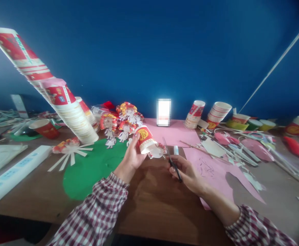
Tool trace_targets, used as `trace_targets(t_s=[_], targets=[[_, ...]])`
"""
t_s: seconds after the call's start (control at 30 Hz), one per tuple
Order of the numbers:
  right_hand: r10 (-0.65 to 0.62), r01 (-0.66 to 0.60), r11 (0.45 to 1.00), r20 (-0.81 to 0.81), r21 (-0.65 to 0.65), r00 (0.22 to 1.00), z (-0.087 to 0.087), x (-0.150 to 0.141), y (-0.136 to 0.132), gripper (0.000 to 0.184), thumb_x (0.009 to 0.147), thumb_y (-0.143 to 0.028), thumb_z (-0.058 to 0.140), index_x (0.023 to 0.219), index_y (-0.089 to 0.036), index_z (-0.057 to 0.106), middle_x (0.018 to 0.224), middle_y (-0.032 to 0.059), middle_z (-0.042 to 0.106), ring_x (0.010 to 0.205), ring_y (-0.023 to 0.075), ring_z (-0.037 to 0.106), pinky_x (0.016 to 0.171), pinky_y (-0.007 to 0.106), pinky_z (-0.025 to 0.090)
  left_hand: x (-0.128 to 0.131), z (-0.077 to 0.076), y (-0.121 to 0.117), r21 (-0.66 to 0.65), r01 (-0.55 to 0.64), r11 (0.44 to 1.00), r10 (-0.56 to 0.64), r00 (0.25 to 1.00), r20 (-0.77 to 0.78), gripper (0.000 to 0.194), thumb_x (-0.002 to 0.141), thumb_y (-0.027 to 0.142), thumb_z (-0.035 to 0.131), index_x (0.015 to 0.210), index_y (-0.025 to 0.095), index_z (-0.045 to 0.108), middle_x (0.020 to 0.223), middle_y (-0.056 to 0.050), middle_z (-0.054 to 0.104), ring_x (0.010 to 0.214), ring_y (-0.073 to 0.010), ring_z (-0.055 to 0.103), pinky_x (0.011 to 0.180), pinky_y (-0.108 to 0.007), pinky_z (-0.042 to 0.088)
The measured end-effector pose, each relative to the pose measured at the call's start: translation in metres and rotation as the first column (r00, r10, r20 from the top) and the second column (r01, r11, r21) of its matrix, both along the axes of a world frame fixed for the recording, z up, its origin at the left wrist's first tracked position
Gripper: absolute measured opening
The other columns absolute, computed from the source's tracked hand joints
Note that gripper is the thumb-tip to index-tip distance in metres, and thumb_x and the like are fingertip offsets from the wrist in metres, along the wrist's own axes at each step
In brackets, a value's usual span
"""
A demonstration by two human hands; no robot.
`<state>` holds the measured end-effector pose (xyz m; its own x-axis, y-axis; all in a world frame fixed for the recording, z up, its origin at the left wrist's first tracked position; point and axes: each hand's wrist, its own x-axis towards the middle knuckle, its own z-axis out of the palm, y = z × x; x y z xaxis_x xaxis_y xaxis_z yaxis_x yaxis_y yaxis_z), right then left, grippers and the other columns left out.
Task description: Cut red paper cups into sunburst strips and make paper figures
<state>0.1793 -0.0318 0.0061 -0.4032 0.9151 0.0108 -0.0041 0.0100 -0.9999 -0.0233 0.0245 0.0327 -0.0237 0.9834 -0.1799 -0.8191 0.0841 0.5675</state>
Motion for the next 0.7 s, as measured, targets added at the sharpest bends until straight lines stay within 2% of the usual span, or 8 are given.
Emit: trace_targets(t_s=[0.1, 0.2, 0.43, 0.7], targets=[[0.050, -0.051, 0.998, -0.004, -0.031, 0.999, 0.003, -0.002, -0.003, 0.042, 0.078, -0.038, 0.070, 0.111, -0.019, 0.054, 0.083, 0.0015, 0.058, 0.069, 0.0111, 0.054, 0.055, 0.023, 0.042, -0.001, -0.002, 0.003, -0.004, -0.066, 0.998, 0.066, 0.998, 0.003, 0.024, 0.080, 0.025, 0.067, 0.103, 0.017, 0.063, 0.095, -0.007, 0.071, 0.087, -0.0200, 0.067, 0.089, -0.044, 0.053], [0.072, -0.071, 0.997, 0.039, -0.034, 0.997, 0.003, -0.005, -0.005, 0.040, 0.074, -0.036, 0.074, 0.105, -0.018, 0.055, 0.075, -0.0013, 0.056, 0.062, 0.0093, 0.050, 0.053, 0.022, 0.040, 0.000, -0.002, 0.002, 0.001, -0.054, 0.999, 0.054, 0.999, -0.005, 0.027, 0.080, 0.026, 0.067, 0.105, 0.017, 0.062, 0.100, -0.008, 0.070, 0.093, -0.0224, 0.066, 0.091, -0.048, 0.052], [0.041, -0.036, 0.998, 0.114, -0.047, 0.993, 0.004, -0.009, -0.009, 0.037, 0.072, -0.033, 0.075, 0.101, -0.018, 0.058, 0.074, -0.0012, 0.058, 0.067, 0.0117, 0.053, 0.060, 0.025, 0.042, 0.006, 0.001, -0.007, -0.021, 0.098, 0.995, -0.100, 0.990, -0.100, 0.031, 0.079, 0.041, 0.067, 0.099, 0.017, 0.064, 0.090, -0.006, 0.070, 0.079, -0.0211, 0.067, 0.072, -0.037, 0.056], [0.048, -0.042, 0.998, 0.099, -0.056, 0.994, 0.007, -0.009, -0.010, 0.036, 0.072, -0.033, 0.076, 0.100, -0.019, 0.059, 0.075, -0.0011, 0.060, 0.068, 0.0128, 0.054, 0.061, 0.025, 0.043, 0.011, -0.005, -0.007, -0.005, 0.072, 0.997, -0.072, 0.986, -0.147, 0.026, 0.076, 0.037, 0.071, 0.092, 0.018, 0.063, 0.089, -0.004, 0.070, 0.080, -0.0192, 0.067, 0.082, -0.037, 0.052]])
